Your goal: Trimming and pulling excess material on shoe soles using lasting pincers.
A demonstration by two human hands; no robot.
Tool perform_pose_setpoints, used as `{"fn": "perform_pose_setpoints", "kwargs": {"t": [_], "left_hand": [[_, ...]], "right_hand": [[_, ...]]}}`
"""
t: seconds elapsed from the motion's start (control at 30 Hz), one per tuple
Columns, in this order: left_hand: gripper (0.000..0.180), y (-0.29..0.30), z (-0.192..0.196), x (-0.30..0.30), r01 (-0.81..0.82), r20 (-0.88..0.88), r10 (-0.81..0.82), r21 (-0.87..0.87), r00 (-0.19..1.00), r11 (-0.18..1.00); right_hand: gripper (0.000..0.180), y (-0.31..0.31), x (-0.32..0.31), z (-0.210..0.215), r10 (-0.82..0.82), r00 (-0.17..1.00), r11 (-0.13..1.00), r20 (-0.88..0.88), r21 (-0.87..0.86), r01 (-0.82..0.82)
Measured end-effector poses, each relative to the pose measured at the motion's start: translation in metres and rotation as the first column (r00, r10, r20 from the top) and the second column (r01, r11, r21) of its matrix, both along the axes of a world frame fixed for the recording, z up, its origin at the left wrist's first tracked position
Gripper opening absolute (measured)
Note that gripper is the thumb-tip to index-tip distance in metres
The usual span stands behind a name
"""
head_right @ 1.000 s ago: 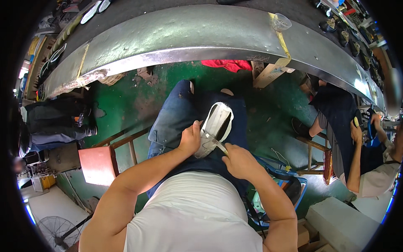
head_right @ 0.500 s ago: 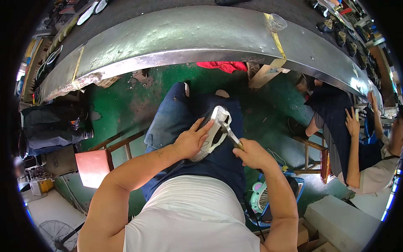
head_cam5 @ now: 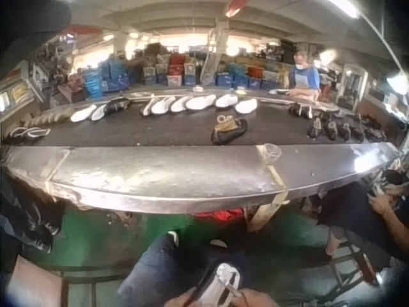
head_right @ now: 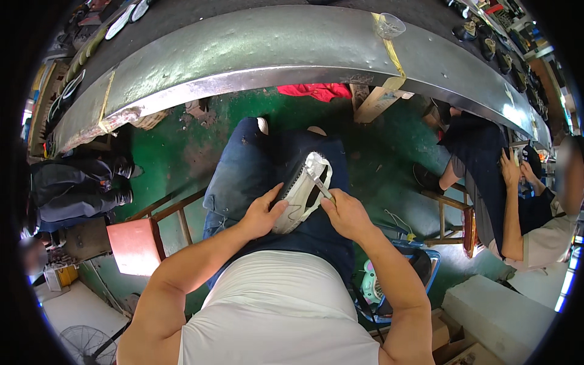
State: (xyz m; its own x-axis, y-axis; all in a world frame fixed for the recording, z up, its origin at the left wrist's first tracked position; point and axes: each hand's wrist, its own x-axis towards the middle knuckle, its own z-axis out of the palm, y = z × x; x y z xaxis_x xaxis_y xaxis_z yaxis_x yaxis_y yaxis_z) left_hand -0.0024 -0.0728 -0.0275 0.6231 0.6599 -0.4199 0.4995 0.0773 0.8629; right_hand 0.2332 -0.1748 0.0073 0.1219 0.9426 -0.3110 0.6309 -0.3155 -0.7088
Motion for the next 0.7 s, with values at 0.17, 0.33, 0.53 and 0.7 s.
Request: {"fn": "perform_pose_setpoints", "kwargs": {"t": [0.17,0.33,0.53,0.7], "left_hand": [[0.107,0.008,0.025,-0.005,0.257,-0.048,-0.258,-0.025,0.965,0.966],[0.084,0.045,0.098,-0.003,0.329,-0.228,-0.250,0.439,0.941,0.836],[0.057,0.071,0.128,0.046,-0.117,0.519,-0.017,0.224,0.854,0.968],[0.066,0.106,0.050,0.095,0.009,-0.051,-0.006,0.044,0.999,0.999]], "right_hand": [[0.033,-0.041,-0.002,-0.039,-0.242,0.945,0.961,-0.219,0.080,0.265],[0.027,-0.067,-0.005,-0.054,-0.412,0.762,0.851,-0.499,0.087,0.517],[0.025,-0.067,-0.006,-0.059,-0.452,0.757,0.823,-0.473,0.107,0.558],[0.024,-0.055,0.002,-0.030,-0.382,0.873,0.911,-0.303,0.035,0.411]]}}
